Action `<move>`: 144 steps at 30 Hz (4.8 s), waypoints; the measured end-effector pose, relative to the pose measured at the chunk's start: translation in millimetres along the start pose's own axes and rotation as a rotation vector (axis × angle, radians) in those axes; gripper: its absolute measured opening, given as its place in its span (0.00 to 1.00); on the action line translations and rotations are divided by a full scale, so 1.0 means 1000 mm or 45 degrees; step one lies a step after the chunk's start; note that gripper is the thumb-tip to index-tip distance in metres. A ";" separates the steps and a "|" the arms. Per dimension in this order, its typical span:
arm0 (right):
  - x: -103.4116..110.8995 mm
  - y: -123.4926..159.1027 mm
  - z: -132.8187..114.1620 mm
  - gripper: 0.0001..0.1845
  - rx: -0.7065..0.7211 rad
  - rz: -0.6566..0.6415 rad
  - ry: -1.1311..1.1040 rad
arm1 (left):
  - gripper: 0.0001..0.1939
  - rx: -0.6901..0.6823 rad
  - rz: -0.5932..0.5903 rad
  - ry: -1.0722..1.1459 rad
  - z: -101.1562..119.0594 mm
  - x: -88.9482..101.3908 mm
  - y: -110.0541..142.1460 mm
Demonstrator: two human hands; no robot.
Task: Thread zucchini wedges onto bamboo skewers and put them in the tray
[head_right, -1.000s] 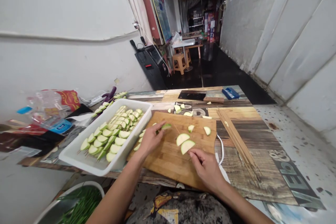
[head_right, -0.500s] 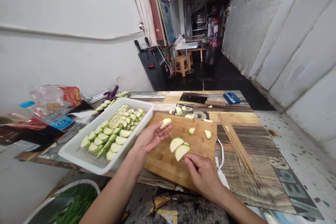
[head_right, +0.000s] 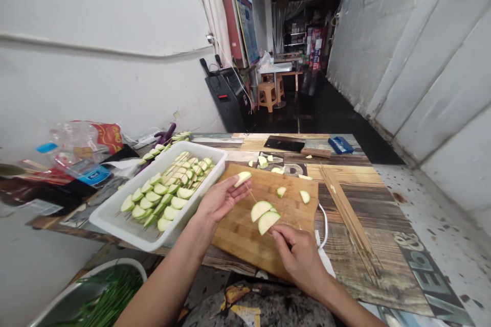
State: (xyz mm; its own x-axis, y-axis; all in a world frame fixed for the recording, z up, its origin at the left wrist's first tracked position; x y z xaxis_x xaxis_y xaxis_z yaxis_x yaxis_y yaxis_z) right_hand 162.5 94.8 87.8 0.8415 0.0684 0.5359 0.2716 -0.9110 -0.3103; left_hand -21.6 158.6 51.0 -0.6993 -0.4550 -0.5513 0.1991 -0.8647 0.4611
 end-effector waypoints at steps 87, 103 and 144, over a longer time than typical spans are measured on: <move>-0.016 -0.006 0.012 0.17 -0.117 0.055 0.009 | 0.10 0.094 0.028 0.062 -0.059 -0.021 0.019; -0.028 -0.007 0.010 0.16 -0.075 0.048 -0.160 | 0.14 -0.155 -0.011 0.109 -0.025 -0.012 0.019; -0.023 -0.013 0.017 0.16 -0.146 0.127 -0.241 | 0.09 0.068 0.002 -0.010 -0.091 -0.021 0.036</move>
State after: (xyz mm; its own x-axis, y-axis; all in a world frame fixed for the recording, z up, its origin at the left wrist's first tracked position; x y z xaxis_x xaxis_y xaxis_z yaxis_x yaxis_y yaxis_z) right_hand 147.5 112.2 65.9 0.9370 0.0411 0.3469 0.1373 -0.9565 -0.2574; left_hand 62.3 117.6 16.0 -0.7046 -0.4546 -0.5448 0.1634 -0.8512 0.4988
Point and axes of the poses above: each hand's wrist, its own y-axis away from the middle knuckle, its own x-axis out of the back of the hand, z = x × y, the point moved 10 cm from there along -y, towards the middle knuckle, and after that the axes turned 9 degrees about z, right-handed, at the moved point
